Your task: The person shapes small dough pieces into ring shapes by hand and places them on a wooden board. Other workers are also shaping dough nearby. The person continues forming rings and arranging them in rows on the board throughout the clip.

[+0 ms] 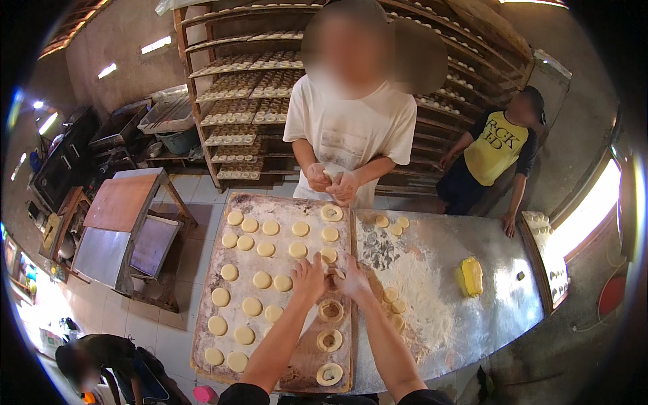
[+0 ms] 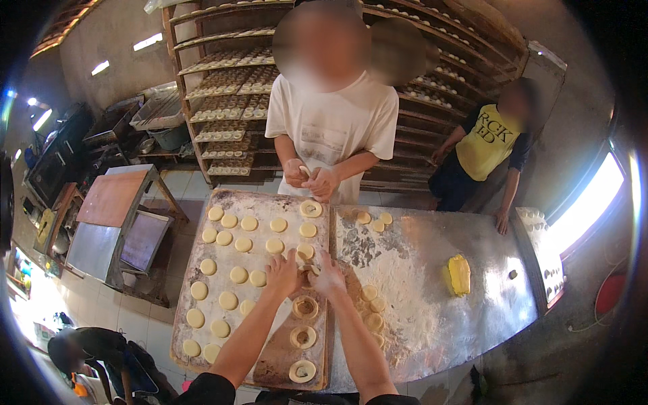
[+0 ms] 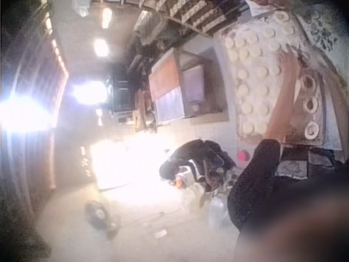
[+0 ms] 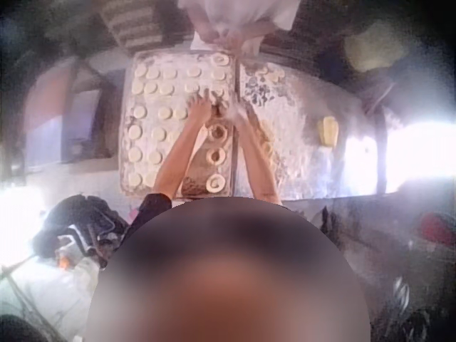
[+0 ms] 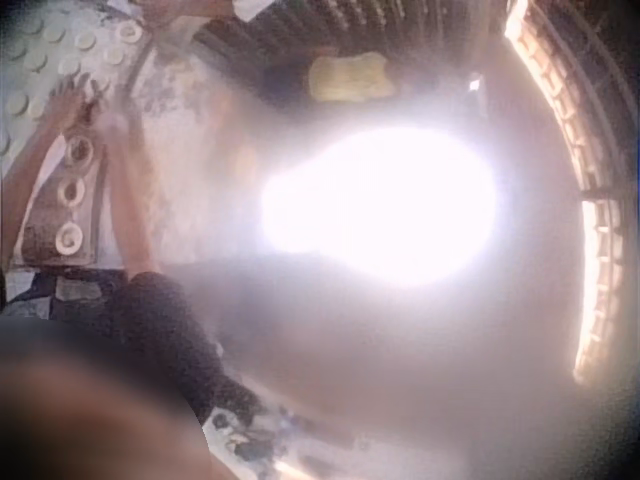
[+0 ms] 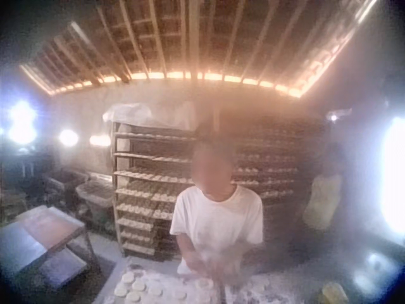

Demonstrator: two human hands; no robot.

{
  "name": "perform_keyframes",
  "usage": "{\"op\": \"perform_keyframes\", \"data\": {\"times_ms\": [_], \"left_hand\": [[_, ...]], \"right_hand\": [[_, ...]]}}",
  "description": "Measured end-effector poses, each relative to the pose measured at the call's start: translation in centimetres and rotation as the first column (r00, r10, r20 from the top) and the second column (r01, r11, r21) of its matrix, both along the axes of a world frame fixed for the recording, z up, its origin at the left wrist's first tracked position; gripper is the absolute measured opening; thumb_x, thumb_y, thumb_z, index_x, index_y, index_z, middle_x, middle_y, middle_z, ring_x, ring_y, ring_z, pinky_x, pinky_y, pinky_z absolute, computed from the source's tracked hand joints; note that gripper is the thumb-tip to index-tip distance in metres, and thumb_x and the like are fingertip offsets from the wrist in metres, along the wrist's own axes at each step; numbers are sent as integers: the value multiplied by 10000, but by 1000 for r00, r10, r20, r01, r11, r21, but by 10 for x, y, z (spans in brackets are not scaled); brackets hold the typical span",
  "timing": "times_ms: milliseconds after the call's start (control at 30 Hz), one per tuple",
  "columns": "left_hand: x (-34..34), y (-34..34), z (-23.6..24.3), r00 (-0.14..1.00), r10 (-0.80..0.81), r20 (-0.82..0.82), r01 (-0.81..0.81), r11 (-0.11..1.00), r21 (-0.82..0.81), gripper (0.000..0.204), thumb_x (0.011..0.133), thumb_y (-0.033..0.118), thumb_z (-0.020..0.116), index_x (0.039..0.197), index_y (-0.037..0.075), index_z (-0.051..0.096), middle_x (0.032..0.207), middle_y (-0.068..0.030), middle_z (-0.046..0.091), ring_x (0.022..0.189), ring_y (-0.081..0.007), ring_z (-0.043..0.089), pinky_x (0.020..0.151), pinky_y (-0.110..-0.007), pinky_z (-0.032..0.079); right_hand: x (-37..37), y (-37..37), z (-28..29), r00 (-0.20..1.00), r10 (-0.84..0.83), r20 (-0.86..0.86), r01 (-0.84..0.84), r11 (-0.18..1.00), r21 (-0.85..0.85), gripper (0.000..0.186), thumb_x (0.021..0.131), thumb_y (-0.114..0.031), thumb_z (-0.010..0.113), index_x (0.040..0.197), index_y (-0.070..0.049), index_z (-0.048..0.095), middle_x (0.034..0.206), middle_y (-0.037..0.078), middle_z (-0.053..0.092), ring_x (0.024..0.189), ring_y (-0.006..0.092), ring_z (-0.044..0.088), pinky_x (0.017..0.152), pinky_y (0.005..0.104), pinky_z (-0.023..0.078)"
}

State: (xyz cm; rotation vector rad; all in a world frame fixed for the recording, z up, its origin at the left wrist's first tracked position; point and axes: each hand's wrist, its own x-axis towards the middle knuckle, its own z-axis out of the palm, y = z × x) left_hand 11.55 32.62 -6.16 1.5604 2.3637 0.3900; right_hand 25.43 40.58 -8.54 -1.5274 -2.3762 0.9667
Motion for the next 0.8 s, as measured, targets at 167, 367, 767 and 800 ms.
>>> {"op": "perform_keyframes", "data": {"times_ms": [167, 367, 767, 800], "left_hand": [[-4, -17, -8, 995, 74, 60, -81, 990, 118, 684, 885, 255, 676, 1478, 108, 369, 1343, -233, 495, 1217, -418, 487, 1001, -574, 367], [-54, -75, -14, 972, 184, -145, -142, 954, 263, 313, 889, 193, 652, 1151, 58, 547, 1157, -211, 546, 1119, -412, 513, 930, -553, 404], [129, -54, 22, 671, -361, 648, 262, 933, 248, 217, 858, 72, 695, 1063, 54, 625, 912, -145, 681, 852, -273, 679, 751, -378, 516], [151, -53, 13, 661, -336, 671, 357, 927, 113, 219, 865, 103, 700, 1066, 53, 628, 934, -168, 679, 879, -275, 680, 769, -382, 517]], "right_hand": [[2, -19, 10, 986, -80, 144, 56, 986, 160, 854, 865, -400, 699, 1545, -181, 231, 1359, 295, 543, 1205, 436, 586, 1023, 493, 477], [144, -80, 29, 946, -324, -3, 317, 926, 204, 339, 887, -246, 683, 1174, -77, 619, 1018, 175, 695, 993, 365, 661, 880, 458, 525], [247, -125, 4, 999, 19, 28, -21, 997, 81, 304, 866, -253, 732, 1069, -54, 622, 979, 158, 668, 920, 351, 662, 811, 451, 525], [250, -119, 4, 994, 109, -5, -108, 991, 79, 307, 863, -247, 740, 1069, -56, 617, 970, 158, 669, 912, 352, 664, 802, 443, 528]]}}
